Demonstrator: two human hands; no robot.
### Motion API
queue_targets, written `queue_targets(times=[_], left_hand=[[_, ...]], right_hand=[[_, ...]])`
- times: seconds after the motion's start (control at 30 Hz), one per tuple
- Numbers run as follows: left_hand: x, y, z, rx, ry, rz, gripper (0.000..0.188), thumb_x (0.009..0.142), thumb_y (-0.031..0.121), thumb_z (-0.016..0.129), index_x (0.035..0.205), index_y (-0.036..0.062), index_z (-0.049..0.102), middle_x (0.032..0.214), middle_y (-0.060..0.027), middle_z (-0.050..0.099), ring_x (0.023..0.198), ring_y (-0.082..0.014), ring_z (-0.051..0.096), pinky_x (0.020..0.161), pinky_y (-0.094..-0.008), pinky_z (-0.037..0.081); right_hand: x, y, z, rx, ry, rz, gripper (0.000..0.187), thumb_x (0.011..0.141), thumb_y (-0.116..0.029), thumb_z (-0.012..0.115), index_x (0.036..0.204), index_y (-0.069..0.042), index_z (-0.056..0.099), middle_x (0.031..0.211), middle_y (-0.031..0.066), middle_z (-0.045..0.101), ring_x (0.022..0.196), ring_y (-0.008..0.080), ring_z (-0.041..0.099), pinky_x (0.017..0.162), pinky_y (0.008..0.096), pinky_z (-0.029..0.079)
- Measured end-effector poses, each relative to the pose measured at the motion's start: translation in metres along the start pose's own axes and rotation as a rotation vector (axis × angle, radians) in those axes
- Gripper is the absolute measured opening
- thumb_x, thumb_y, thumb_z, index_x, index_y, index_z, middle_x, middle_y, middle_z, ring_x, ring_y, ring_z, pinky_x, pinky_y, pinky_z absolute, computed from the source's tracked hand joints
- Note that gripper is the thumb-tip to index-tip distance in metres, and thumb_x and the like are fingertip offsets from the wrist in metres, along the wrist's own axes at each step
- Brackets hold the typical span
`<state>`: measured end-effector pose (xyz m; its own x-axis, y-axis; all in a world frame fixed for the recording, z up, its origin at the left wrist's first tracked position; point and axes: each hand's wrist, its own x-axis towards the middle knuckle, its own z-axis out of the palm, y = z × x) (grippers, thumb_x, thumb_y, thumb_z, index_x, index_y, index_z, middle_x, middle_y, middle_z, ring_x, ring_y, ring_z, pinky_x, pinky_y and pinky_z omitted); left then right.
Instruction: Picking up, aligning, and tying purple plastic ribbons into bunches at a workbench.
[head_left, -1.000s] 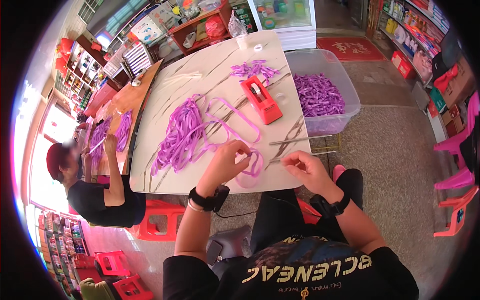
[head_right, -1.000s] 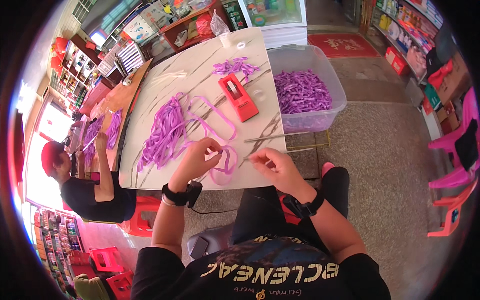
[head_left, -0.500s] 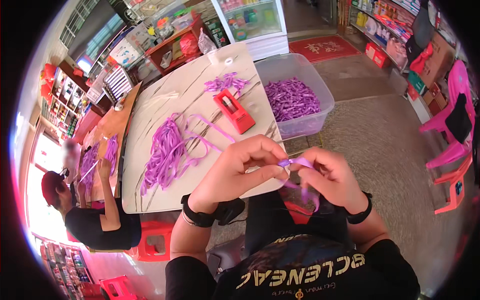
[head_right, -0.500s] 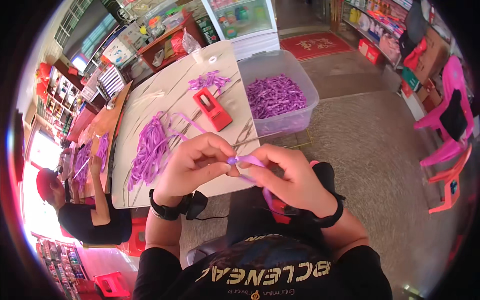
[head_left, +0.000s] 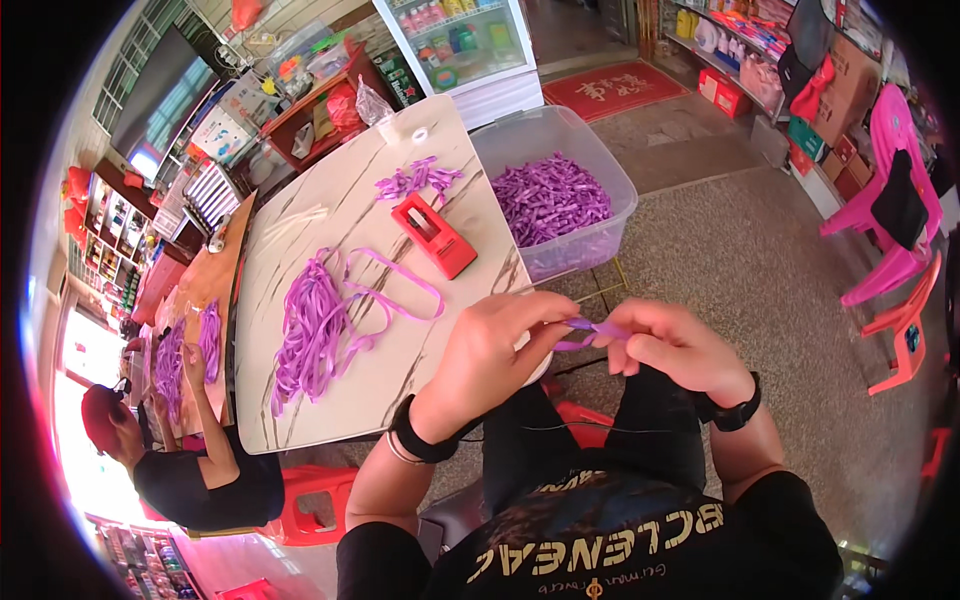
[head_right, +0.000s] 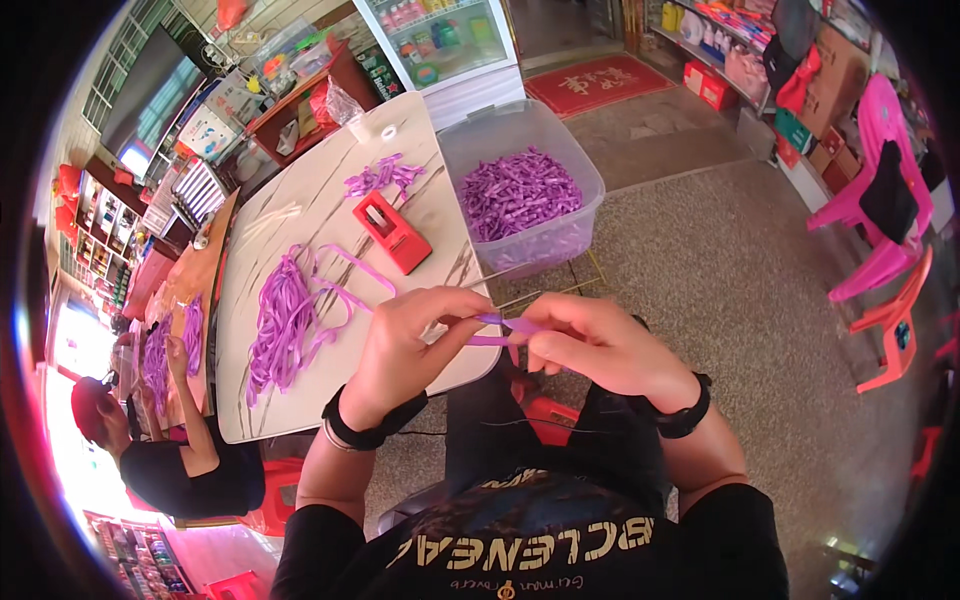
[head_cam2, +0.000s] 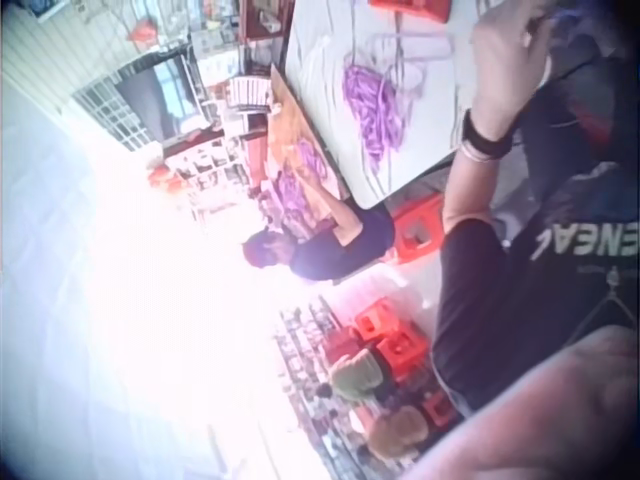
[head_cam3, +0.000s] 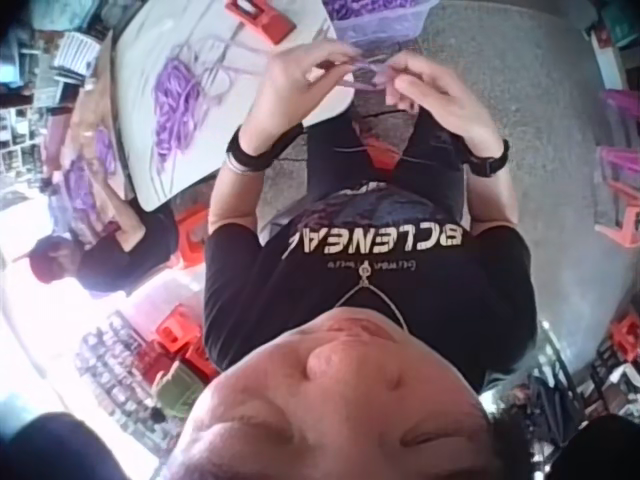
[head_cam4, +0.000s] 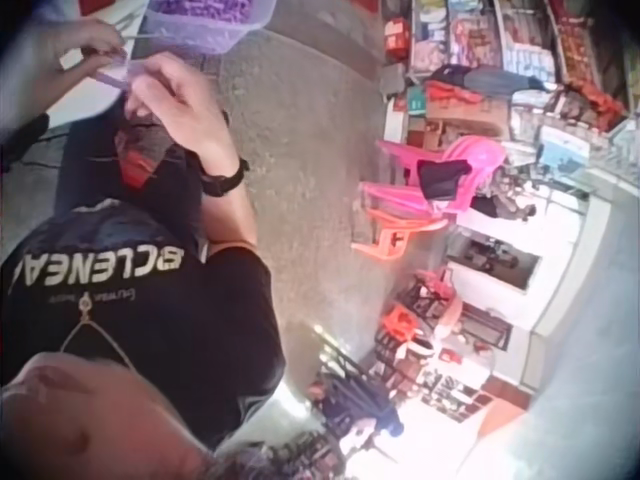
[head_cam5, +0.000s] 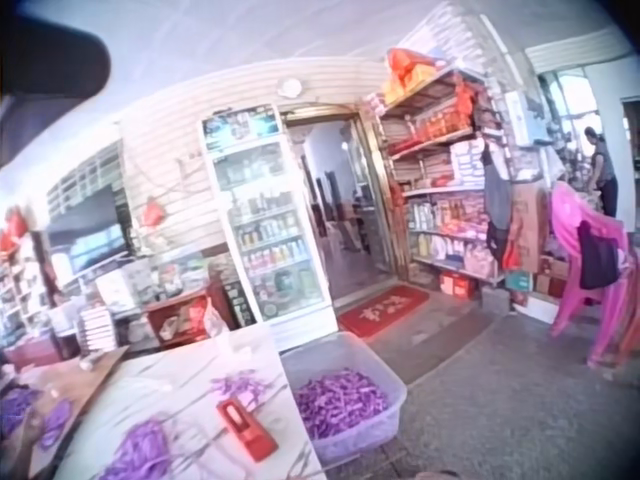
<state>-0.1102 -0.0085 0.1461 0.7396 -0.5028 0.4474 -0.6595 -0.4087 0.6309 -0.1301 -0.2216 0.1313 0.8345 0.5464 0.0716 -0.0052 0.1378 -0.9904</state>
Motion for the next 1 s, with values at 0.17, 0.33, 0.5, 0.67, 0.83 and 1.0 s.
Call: queue_targets(times=[0.17,0.33,0.5,0.67,0.83,1.0], left_hand=[[0.004,0.004,0.006,0.336,0.037,0.258,0.023,0.066,0.002,0.068,0.088,0.0075,0.061,0.069,-0.0041,0.061,0.057,-0.0182,0.057,0.053,-0.0279,0.043],[-0.004,-0.002,0.007,0.401,0.096,0.139,0.030,0.064,0.007,0.071,0.092,0.0072,0.059,0.065,-0.0028,0.059,0.055,-0.0143,0.056,0.049,-0.0277,0.042],[-0.013,-0.003,0.001,0.278,0.014,-0.125,0.035,0.066,0.011,0.072,0.096,0.0039,0.056,0.071,-0.0041,0.057,0.058,-0.0124,0.055,0.053,-0.0276,0.044],[-0.006,-0.010,0.002,-0.070,-0.029,-0.071,0.030,0.078,0.017,0.063,0.101,0.0010,0.054,0.090,-0.0094,0.054,0.081,-0.0181,0.055,0.072,-0.0288,0.044],[0.008,-0.017,0.011,-0.352,-0.269,-0.080,0.022,0.086,0.014,0.051,0.103,0.0006,0.053,0.093,-0.0097,0.054,0.089,-0.0202,0.052,0.078,-0.0292,0.040],[0.020,-0.019,0.021,-0.323,-0.404,-0.148,0.015,0.084,0.014,0.054,0.091,0.0015,0.059,0.087,-0.0063,0.054,0.083,-0.0169,0.052,0.074,-0.0277,0.040]], right_hand=[[0.009,0.014,0.005,-0.045,-0.010,0.039,0.018,0.088,-0.016,0.047,0.090,0.000,0.055,0.068,0.0003,0.052,0.061,0.0059,0.048,0.056,0.0200,0.039],[0.012,0.013,-0.001,-0.207,0.045,-0.018,0.016,0.087,-0.011,0.046,0.087,0.001,0.057,0.072,0.0013,0.056,0.062,0.0059,0.045,0.056,0.0211,0.038],[0.011,0.018,-0.008,-0.291,0.148,-0.058,0.013,0.085,-0.010,0.051,0.087,0.000,0.057,0.068,0.0013,0.053,0.059,0.0059,0.045,0.053,0.0214,0.037],[0.011,0.007,-0.012,-0.502,0.103,-0.095,0.010,0.083,-0.009,0.053,0.085,0.000,0.057,0.071,0.0040,0.057,0.064,0.0084,0.052,0.056,0.0222,0.040],[0.010,0.002,-0.017,-0.761,0.047,-0.233,0.009,0.079,-0.009,0.056,0.084,-0.002,0.058,0.072,0.0082,0.058,0.064,0.0203,0.057,0.056,0.0285,0.041],[0.007,-0.004,-0.024,-0.820,0.021,-0.240,0.009,0.077,-0.010,0.057,0.084,-0.003,0.057,0.074,0.0099,0.057,0.067,0.0262,0.056,0.057,0.0316,0.042]])
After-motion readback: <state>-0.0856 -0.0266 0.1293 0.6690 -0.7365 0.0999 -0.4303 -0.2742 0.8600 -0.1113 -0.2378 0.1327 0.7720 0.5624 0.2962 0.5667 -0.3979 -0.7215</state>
